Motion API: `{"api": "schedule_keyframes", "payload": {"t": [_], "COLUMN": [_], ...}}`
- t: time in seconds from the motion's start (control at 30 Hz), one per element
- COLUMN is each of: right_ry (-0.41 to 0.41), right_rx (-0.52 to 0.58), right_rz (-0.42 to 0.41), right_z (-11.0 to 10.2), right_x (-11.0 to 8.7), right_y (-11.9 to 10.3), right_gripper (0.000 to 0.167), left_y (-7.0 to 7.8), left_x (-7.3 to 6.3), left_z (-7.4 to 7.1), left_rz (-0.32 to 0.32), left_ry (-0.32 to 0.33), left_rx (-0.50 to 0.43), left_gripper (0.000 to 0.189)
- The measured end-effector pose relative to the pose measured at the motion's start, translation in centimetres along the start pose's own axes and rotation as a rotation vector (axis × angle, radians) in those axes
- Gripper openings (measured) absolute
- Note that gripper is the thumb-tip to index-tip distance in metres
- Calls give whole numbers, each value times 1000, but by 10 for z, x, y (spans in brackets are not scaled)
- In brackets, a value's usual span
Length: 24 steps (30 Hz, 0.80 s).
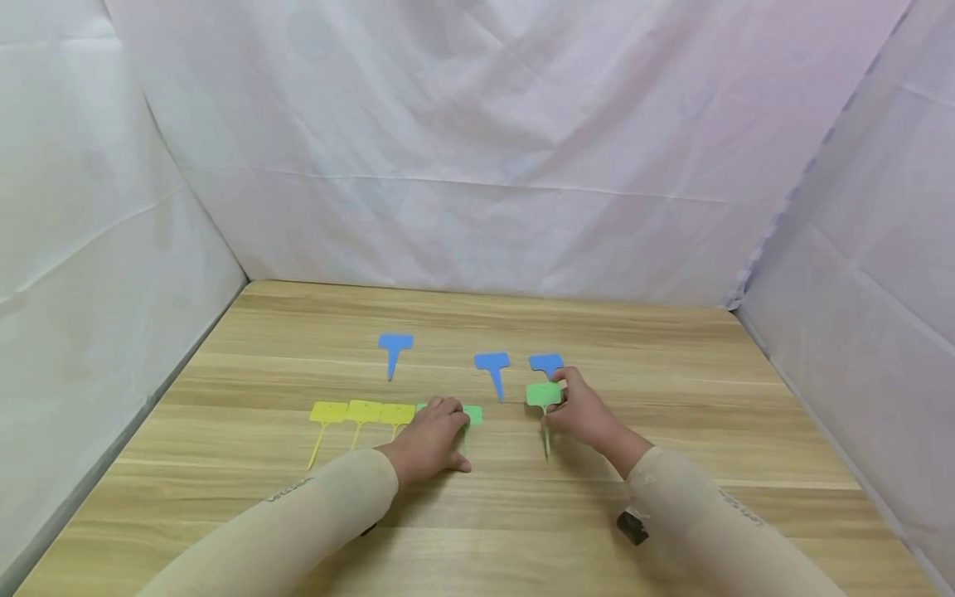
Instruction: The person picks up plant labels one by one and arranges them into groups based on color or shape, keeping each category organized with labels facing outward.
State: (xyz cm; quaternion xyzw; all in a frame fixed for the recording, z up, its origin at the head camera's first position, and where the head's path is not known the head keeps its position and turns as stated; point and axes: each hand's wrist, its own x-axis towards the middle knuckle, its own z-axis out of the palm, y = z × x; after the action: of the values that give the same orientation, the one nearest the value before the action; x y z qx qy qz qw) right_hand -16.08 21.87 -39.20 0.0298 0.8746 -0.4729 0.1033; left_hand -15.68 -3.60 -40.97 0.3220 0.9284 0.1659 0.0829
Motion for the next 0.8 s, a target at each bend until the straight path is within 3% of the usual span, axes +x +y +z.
{"api": "schedule_keyframes", "payload": {"t": [0.8], "right_ry": [-31], "right_rx": [-14], "right_rz": [29], "right_z": [39], "right_x": [10], "right_y": [-16], "right_gripper": [68], "left_y": [-2], "left_x": [0], "left_z": [0], "left_rz": [-2], "left_ry": [4], "left_rx": [-28], "left_gripper": [63]}}
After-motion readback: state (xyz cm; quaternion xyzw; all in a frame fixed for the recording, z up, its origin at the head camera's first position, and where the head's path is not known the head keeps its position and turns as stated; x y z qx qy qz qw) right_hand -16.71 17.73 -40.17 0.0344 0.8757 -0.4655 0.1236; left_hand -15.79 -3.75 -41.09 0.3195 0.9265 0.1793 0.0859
